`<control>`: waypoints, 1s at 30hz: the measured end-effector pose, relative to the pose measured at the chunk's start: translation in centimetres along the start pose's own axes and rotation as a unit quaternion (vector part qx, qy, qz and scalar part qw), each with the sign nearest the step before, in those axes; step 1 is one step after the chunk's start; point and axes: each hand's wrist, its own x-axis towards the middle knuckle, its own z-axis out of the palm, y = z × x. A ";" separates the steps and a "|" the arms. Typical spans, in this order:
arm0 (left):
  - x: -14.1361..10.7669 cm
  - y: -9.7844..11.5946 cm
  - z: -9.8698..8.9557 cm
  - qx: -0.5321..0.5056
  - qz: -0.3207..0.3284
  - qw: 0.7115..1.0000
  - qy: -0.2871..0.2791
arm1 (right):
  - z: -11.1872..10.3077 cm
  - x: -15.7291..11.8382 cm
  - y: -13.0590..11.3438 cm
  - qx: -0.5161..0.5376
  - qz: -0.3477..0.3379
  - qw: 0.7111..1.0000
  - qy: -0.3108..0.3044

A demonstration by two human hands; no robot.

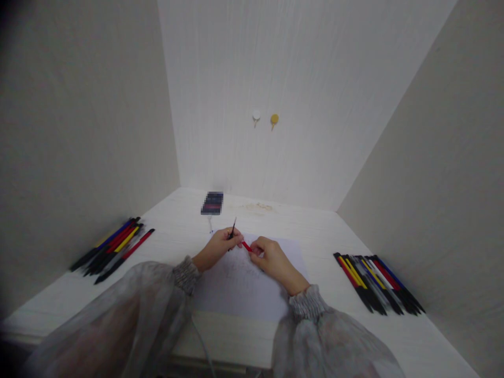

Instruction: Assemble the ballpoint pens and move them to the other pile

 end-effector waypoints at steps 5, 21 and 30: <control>-0.1 0.2 0.0 -0.016 0.014 1.000 0.003 | 0.0 0.0 -0.2 0.011 -0.001 1.000 0.008; -0.3 0.5 0.0 -0.046 -0.005 0.999 0.003 | 0.1 0.0 -0.2 0.020 -0.005 0.999 0.026; 0.1 0.2 0.1 0.018 0.037 0.997 0.064 | -0.3 0.2 -0.3 0.060 0.028 0.991 0.119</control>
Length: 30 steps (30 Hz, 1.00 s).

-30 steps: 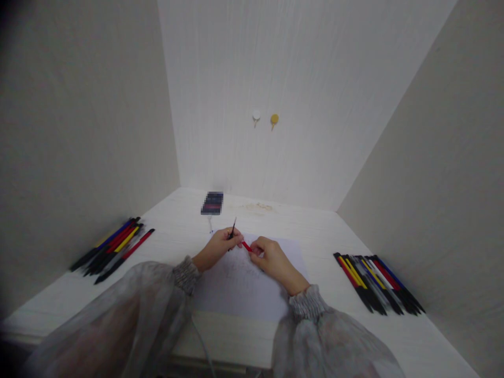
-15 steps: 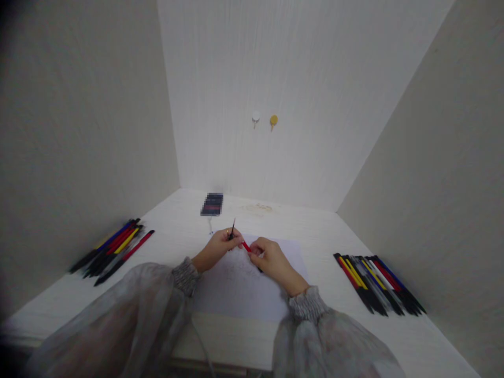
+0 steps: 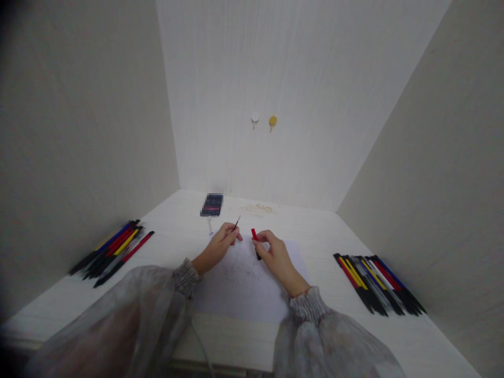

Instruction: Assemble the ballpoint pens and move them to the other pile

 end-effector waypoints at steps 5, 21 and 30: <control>-0.1 -0.4 -0.1 0.081 0.015 0.997 0.003 | -0.4 0.3 0.2 0.010 0.013 0.999 0.044; 0.2 -0.1 -1.0 0.237 0.077 0.968 -0.021 | -1.1 0.4 0.7 -0.158 -0.063 0.984 0.043; -0.1 0.1 -0.8 0.216 0.102 0.969 -0.062 | -0.5 0.3 1.2 -0.249 -0.120 0.960 -0.032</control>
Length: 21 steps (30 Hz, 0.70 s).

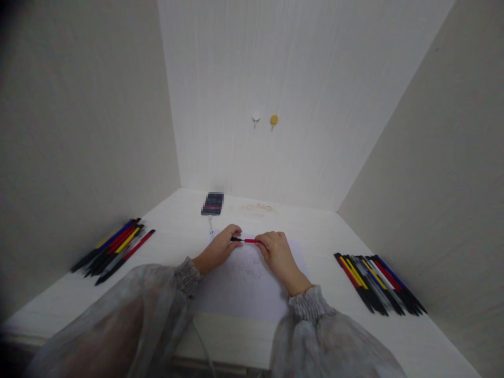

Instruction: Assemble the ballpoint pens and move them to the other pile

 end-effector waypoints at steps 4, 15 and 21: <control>-0.2 -0.3 0.1 -0.011 0.039 0.999 0.019 | 0.2 0.0 -0.7 0.001 -0.014 1.000 -0.010; -0.3 0.6 -0.3 -0.009 0.057 0.998 -0.028 | 0.4 0.0 -0.9 0.086 0.028 0.993 -0.072; -0.2 0.6 -0.2 0.009 0.070 0.995 -0.071 | 0.5 -0.1 -0.9 0.163 0.093 0.979 -0.081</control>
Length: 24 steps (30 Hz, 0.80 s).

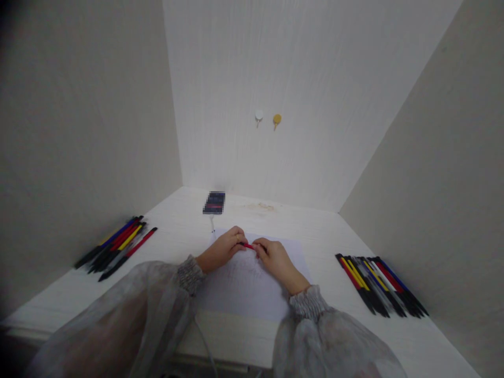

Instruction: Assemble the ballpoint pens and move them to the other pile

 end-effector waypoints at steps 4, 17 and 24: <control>0.3 0.1 -0.3 0.006 -0.033 0.998 0.052 | -1.0 0.1 0.7 0.029 -0.033 0.996 0.078; 0.1 -0.8 0.0 -0.006 -0.026 0.997 0.075 | -0.9 0.2 1.1 0.217 0.098 0.970 0.045; 0.1 -0.9 0.1 -0.017 -0.046 0.995 0.088 | -1.4 0.2 0.0 0.282 0.081 0.955 0.050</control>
